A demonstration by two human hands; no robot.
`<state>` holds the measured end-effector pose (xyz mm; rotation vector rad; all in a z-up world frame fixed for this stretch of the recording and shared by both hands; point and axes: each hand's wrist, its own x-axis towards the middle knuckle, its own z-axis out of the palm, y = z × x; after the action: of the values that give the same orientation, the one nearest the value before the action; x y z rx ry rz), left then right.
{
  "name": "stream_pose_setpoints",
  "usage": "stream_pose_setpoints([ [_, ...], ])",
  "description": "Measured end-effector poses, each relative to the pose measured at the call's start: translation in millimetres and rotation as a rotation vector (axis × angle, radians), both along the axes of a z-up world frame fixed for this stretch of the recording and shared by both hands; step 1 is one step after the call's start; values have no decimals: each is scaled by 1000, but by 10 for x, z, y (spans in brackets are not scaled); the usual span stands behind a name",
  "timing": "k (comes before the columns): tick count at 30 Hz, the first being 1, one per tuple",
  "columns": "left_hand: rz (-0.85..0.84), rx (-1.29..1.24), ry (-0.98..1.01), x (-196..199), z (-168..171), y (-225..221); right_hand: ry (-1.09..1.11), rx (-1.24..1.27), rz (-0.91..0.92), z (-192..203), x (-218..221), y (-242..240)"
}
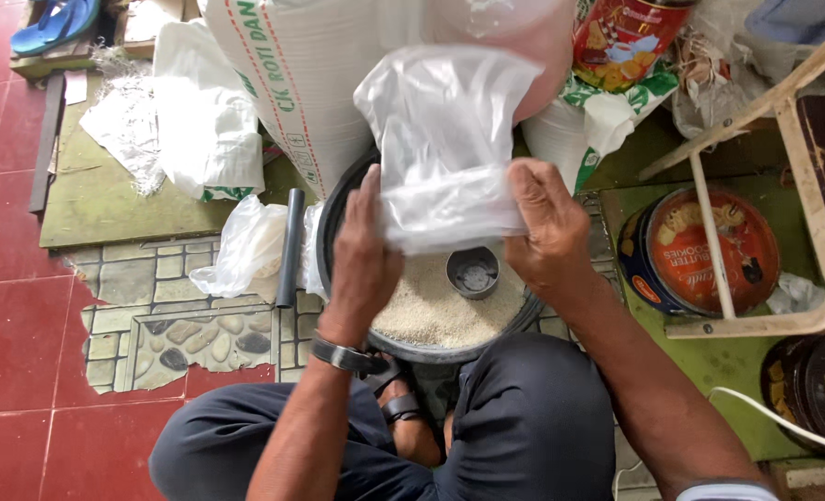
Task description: The person fills small plastic bags with rice by scooping the rice from a large container using a metal cup and a green patterned mug, then pouring the rice into the bags.
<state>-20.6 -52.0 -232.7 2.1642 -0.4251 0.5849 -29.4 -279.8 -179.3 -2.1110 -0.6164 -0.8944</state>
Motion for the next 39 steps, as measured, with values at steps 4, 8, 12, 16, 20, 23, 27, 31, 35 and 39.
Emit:
stream_pose_setpoints([
  [4,-15,-338,147,95,298,25,-78,-120,-84,-27,74,15],
  [8,225,-202,-1,109,593,78,-130,-234,-148,-197,239,30],
  [12,-60,-819,405,214,217,200,260,-349,-206,-553,432,-67],
  [16,31,-1024,684,261,-78,374,785,241,-35,-434,422,32],
  [20,-21,-704,518,200,-93,520,1145,1022,65,-582,632,45],
  [23,91,-633,326,222,-293,454,1006,1259,55,-694,773,264],
  [27,124,-755,351,233,-237,393,870,1210,216,-576,712,516],
  [31,208,-1038,605,389,-574,451,660,896,138,-1010,838,511],
  [35,223,-1457,747,634,-937,548,509,523,128,-1094,855,518],
  [39,100,-1472,627,626,-933,530,548,434,115,-1492,1031,535],
])
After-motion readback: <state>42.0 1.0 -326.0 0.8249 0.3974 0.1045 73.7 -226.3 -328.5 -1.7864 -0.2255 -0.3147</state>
